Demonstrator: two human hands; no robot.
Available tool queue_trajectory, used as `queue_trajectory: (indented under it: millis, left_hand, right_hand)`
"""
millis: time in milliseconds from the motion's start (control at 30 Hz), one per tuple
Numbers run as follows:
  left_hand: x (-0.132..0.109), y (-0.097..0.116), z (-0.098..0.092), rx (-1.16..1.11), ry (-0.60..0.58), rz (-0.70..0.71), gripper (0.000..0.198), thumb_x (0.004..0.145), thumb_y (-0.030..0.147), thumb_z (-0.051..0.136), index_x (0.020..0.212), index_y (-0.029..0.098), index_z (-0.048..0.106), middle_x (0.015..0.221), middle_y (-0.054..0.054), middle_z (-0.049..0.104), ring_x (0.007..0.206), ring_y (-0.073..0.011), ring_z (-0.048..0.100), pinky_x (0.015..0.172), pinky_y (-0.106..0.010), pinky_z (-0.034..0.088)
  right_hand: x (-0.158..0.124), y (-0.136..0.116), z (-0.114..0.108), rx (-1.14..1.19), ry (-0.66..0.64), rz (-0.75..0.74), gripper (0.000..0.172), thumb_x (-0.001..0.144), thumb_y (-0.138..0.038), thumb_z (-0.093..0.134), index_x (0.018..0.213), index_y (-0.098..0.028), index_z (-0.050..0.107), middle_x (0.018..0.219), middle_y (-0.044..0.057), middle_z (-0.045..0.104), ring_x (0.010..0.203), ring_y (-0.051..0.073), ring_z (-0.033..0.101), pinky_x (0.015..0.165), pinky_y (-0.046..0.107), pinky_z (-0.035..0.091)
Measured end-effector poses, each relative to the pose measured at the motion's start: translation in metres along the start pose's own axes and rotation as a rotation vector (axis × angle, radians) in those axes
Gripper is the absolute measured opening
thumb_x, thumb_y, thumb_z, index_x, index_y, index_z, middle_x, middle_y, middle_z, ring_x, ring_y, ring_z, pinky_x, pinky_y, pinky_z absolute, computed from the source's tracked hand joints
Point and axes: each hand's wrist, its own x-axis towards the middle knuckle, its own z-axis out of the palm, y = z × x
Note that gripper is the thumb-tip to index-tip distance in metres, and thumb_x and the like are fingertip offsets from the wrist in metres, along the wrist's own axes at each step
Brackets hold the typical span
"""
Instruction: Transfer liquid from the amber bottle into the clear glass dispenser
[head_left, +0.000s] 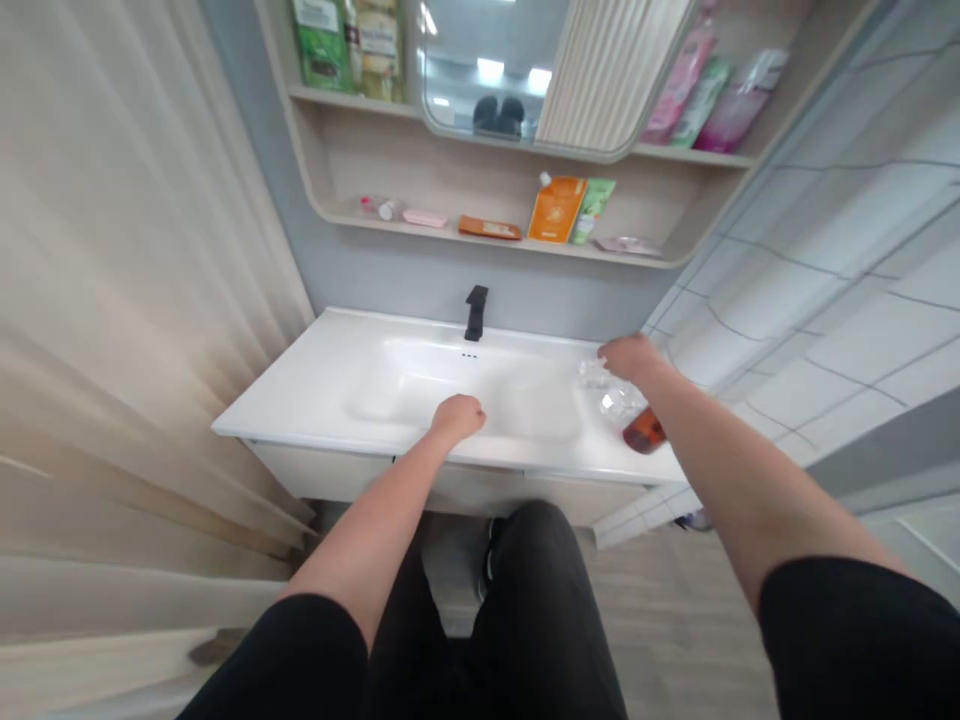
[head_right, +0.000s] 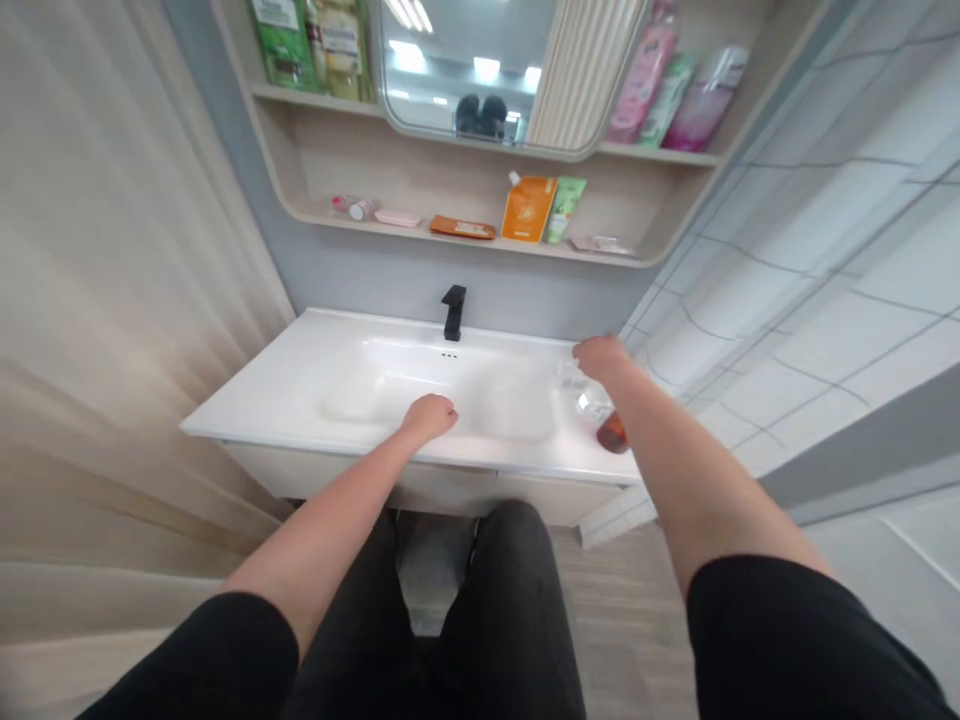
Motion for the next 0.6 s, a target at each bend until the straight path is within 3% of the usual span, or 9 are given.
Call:
queue_trajectory:
  millis: [133, 233, 333, 433, 500, 600]
  left_hand:
    - [0.002, -0.004, 0.004, -0.094, 0.028, -0.019, 0.023, 0.096, 0.03, 0.066, 0.09, 0.019, 0.086, 0.098, -0.019, 0.081, 0.105, -0.0375, 0.076, 0.098, -0.044, 0.054]
    - [0.001, -0.009, 0.006, -0.228, 0.104, -0.033, 0.021, 0.092, 0.027, 0.071, 0.108, 0.021, 0.083, 0.098, -0.015, 0.08, 0.103, -0.0363, 0.075, 0.098, -0.044, 0.053]
    - [0.0, -0.013, 0.006, -0.5, 0.156, 0.036, 0.063, 0.079, 0.015, 0.078, 0.141, 0.025, 0.072, 0.118, -0.01, 0.078, 0.1, -0.0295, 0.072, 0.1, -0.042, 0.054]
    - [-0.004, -0.012, 0.008, -0.817, 0.134, 0.164, 0.097, 0.065, 0.013, 0.084, 0.157, 0.026, 0.058, 0.146, -0.013, 0.068, 0.111, -0.0271, 0.07, 0.106, -0.043, 0.055]
    - [-0.009, -0.011, 0.012, -0.933, 0.107, 0.209, 0.105, 0.059, 0.016, 0.092, 0.157, 0.023, 0.056, 0.147, -0.015, 0.067, 0.12, -0.0301, 0.069, 0.11, -0.047, 0.054]
    - [-0.019, -0.013, 0.018, -0.933, 0.137, 0.165, 0.086, 0.059, 0.026, 0.1, 0.137, 0.021, 0.063, 0.126, -0.012, 0.074, 0.114, -0.0308, 0.071, 0.106, -0.048, 0.056]
  right_hand:
    - [-0.006, -0.034, -0.03, -0.005, 0.092, -0.102, 0.032, 0.108, -0.024, 0.06, 0.133, -0.017, 0.08, 0.138, 0.019, 0.079, 0.133, 0.034, 0.071, 0.117, 0.05, 0.043]
    - [-0.02, -0.076, -0.053, 0.062, 0.13, -0.2, 0.032, 0.108, -0.027, 0.063, 0.134, -0.019, 0.079, 0.138, 0.018, 0.08, 0.131, 0.033, 0.072, 0.115, 0.048, 0.045]
    - [-0.043, -0.126, -0.069, 0.128, 0.195, -0.303, 0.029, 0.106, -0.023, 0.065, 0.131, -0.02, 0.08, 0.138, 0.018, 0.08, 0.131, 0.034, 0.072, 0.121, 0.051, 0.041]
    - [-0.063, -0.173, -0.077, 0.188, 0.223, -0.4, 0.026, 0.104, -0.018, 0.067, 0.126, -0.018, 0.082, 0.131, 0.019, 0.082, 0.127, 0.035, 0.075, 0.124, 0.054, 0.038]
    - [-0.072, -0.196, -0.08, 0.226, 0.223, -0.461, 0.023, 0.104, -0.017, 0.066, 0.12, -0.018, 0.083, 0.127, 0.02, 0.083, 0.123, 0.035, 0.076, 0.122, 0.054, 0.04]
    - [-0.076, -0.217, -0.084, 0.285, 0.205, -0.534, 0.016, 0.103, -0.02, 0.07, 0.11, -0.019, 0.085, 0.122, 0.019, 0.084, 0.119, 0.035, 0.077, 0.117, 0.052, 0.044]
